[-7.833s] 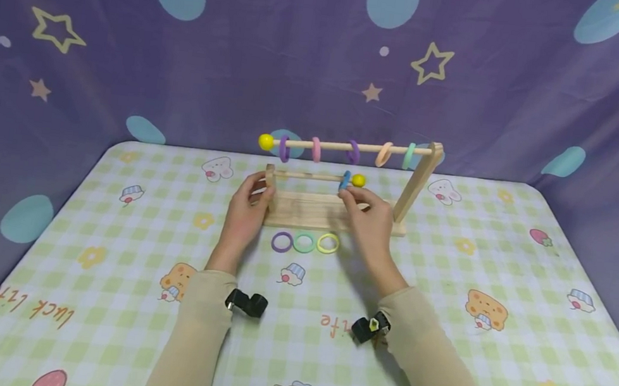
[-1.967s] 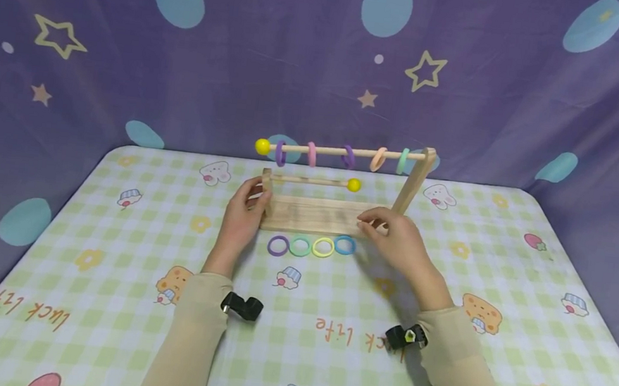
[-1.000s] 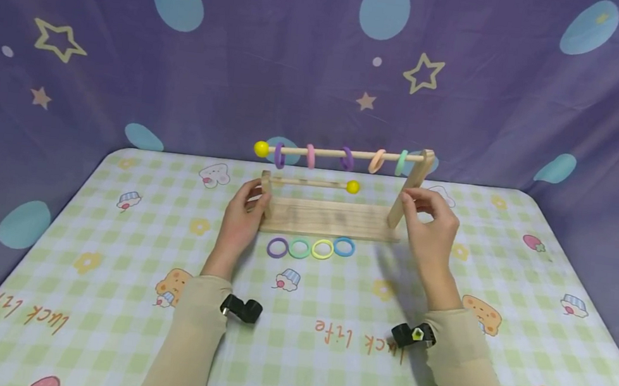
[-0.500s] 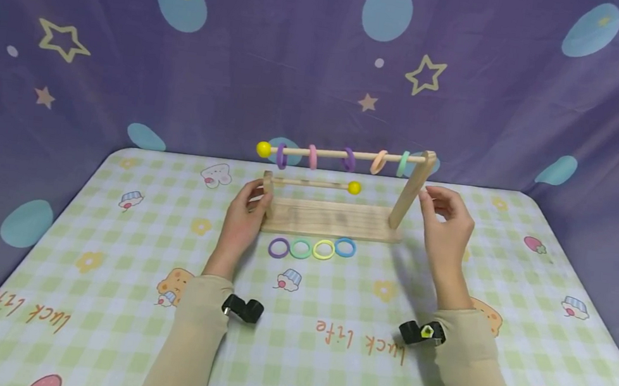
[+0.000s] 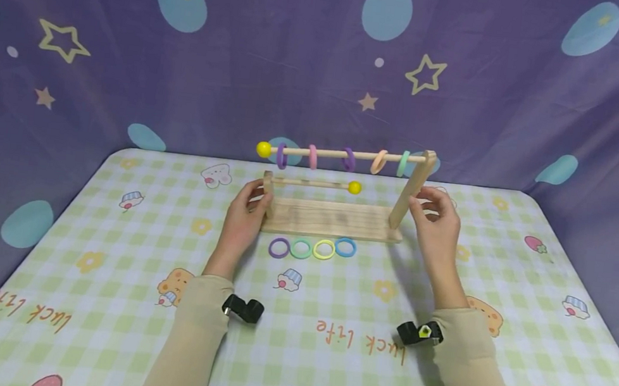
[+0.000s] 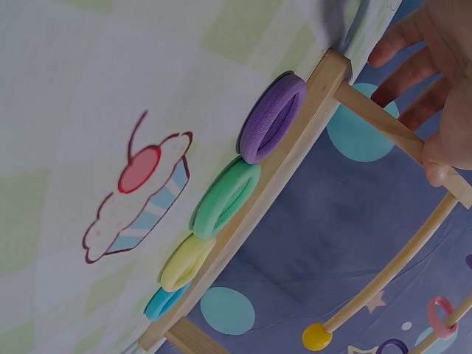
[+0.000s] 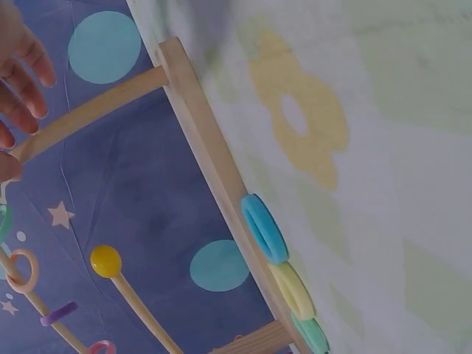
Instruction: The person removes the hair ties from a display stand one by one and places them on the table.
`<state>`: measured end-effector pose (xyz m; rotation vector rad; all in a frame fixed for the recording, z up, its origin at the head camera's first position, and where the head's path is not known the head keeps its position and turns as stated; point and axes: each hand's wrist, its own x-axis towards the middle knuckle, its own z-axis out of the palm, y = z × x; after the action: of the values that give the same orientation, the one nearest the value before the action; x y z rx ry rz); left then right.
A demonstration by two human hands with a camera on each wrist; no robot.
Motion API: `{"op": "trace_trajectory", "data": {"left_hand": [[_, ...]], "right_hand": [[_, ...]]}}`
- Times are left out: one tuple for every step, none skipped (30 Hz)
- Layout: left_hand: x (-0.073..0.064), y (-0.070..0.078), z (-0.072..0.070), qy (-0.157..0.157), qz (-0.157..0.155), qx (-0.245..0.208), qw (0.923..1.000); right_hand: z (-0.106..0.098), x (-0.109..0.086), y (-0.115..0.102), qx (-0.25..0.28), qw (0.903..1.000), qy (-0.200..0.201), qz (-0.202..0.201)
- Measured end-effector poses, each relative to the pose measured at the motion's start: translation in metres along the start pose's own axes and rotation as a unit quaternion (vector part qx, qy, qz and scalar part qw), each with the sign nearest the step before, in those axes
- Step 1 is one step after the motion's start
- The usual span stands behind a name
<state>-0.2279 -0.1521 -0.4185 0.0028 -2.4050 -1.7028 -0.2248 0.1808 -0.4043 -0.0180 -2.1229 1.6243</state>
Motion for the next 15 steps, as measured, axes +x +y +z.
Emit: {"op": "trace_trajectory", "data": {"left_hand": [[0.0, 0.0, -0.0001, 0.0, 0.0, 0.0, 1.0], [0.0001, -0.0003, -0.0002, -0.001, 0.0, 0.001, 1.0], [0.0001, -0.0004, -0.0003, -0.001, 0.0, 0.001, 1.0], [0.0002, -0.0007, -0.0004, -0.001, 0.001, 0.001, 1.0], [0.0003, -0.0008, -0.0004, -0.001, 0.001, 0.002, 1.0], [0.0004, -0.0007, -0.0004, -0.001, 0.001, 0.002, 1.0], [0.0005, -0.0009, -0.0004, -0.002, 0.001, 0.002, 1.0], [0.0006, -0.0008, -0.0004, -0.001, 0.001, 0.002, 1.0], [0.0006, -0.0005, -0.0004, -0.001, 0.001, 0.001, 1.0], [0.0006, -0.0004, -0.0003, 0.0, 0.001, 0.0, 1.0], [0.0006, -0.0001, -0.0003, 0.001, 0.0, 0.0, 1.0], [0.0005, -0.0001, -0.0003, 0.0, -0.001, 0.0, 1.0], [0.0004, -0.0001, -0.0003, 0.0, -0.001, -0.001, 1.0], [0.0003, 0.0002, -0.0001, 0.001, -0.002, -0.001, 1.0], [0.0003, 0.0002, -0.0001, 0.001, -0.003, -0.002, 1.0]], "right_hand": [[0.0008, -0.0003, -0.0001, -0.003, 1.0, -0.004, 0.007], [0.0016, -0.0005, -0.0001, -0.005, 0.9999, -0.008, 0.011], [0.0023, -0.0008, -0.0002, -0.008, 0.9998, -0.013, 0.015], [0.0029, -0.0006, 0.0015, -0.009, 0.9997, -0.018, 0.015], [0.0035, -0.0009, 0.0017, -0.011, 0.9995, -0.023, 0.017], [0.0042, -0.001, 0.0019, -0.01, 0.9994, -0.027, 0.019], [0.0049, -0.0009, 0.0025, -0.009, 0.9992, -0.031, 0.021], [0.0054, -0.0008, 0.0032, -0.007, 0.9991, -0.036, 0.023], [0.0058, -0.0008, 0.0037, -0.003, 0.9988, -0.04, 0.027], [0.0062, -0.0007, 0.0042, 0.0, 0.9985, -0.045, 0.031], [0.0064, -0.0006, 0.0049, 0.002, 0.9981, -0.051, 0.036], [0.0068, -0.0005, 0.0054, 0.005, 0.9976, -0.056, 0.04], [0.0071, -0.0005, 0.0058, 0.007, 0.9971, -0.061, 0.045], [0.0073, -0.0005, 0.0061, 0.008, 0.9966, -0.067, 0.048], [0.0076, -0.0004, 0.0065, 0.01, 0.9961, -0.07, 0.052]]}}
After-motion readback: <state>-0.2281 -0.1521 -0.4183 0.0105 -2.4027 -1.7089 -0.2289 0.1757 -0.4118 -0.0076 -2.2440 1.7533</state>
